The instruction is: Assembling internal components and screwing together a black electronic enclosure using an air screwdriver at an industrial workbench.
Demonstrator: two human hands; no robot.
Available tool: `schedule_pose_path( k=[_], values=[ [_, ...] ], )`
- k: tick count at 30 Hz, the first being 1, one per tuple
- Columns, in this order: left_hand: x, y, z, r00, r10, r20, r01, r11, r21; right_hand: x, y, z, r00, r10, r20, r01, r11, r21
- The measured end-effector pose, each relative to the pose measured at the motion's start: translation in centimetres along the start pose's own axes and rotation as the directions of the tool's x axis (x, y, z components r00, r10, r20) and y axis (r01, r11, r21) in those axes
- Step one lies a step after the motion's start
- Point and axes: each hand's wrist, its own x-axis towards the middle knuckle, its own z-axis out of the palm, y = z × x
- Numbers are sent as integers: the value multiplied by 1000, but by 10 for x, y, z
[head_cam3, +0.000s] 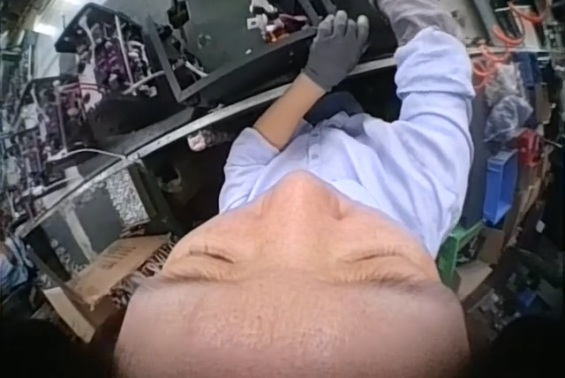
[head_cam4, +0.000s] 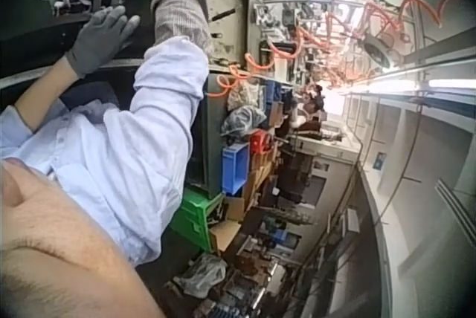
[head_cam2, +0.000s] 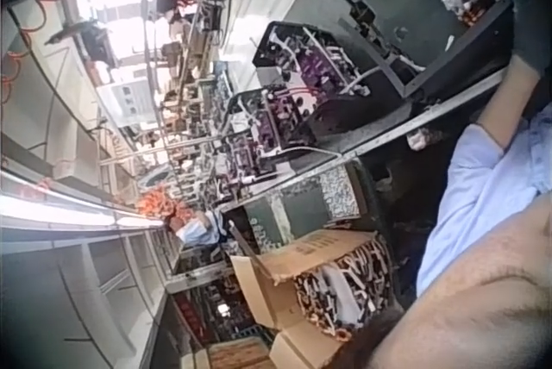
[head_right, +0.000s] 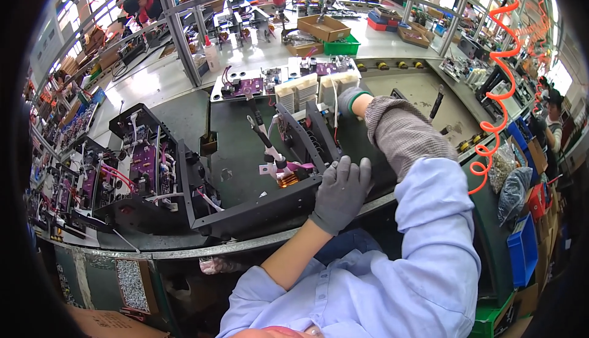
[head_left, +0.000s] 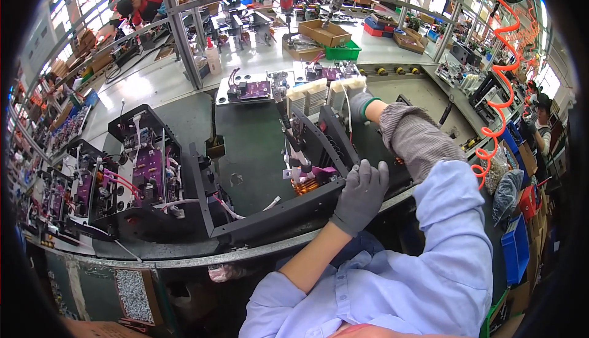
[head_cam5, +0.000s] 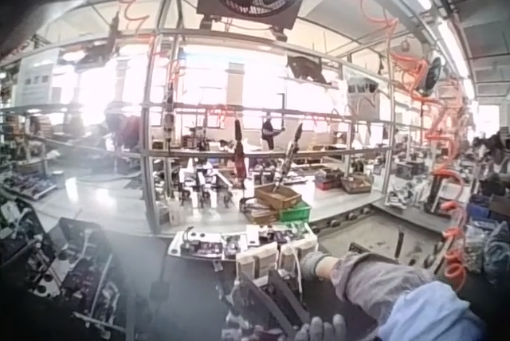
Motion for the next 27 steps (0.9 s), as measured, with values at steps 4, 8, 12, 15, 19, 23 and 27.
schedule_pose_path(
  k=[4,8,12,15,19,23,27],
  values=[
    [-1,3,2,1000,-18,-10,18,1000,-11,-54,-6,-31,980,-86,178,59,987,152],
    [-2,7,6,999,-50,-22,49,999,-21,-107,-5,-56,930,-142,338,45,959,281],
    [-3,8,4,991,-48,-127,36,995,-95,-143,-21,-48,813,-376,445,169,883,438],
    [-3,7,-4,991,-31,-132,15,992,-122,-154,-14,-50,786,-466,405,166,792,588],
    [-4,2,-31,995,-58,-77,42,980,-197,-131,12,-87,958,-268,104,100,650,753],
    [-21,-26,-81,986,-53,-160,28,987,-157,-87,8,-107,952,-79,-294,249,757,604],
    [-44,-79,-117,934,-312,-172,327,943,62,-31,-19,-94,967,-158,-198,245,784,571]
  ],
)
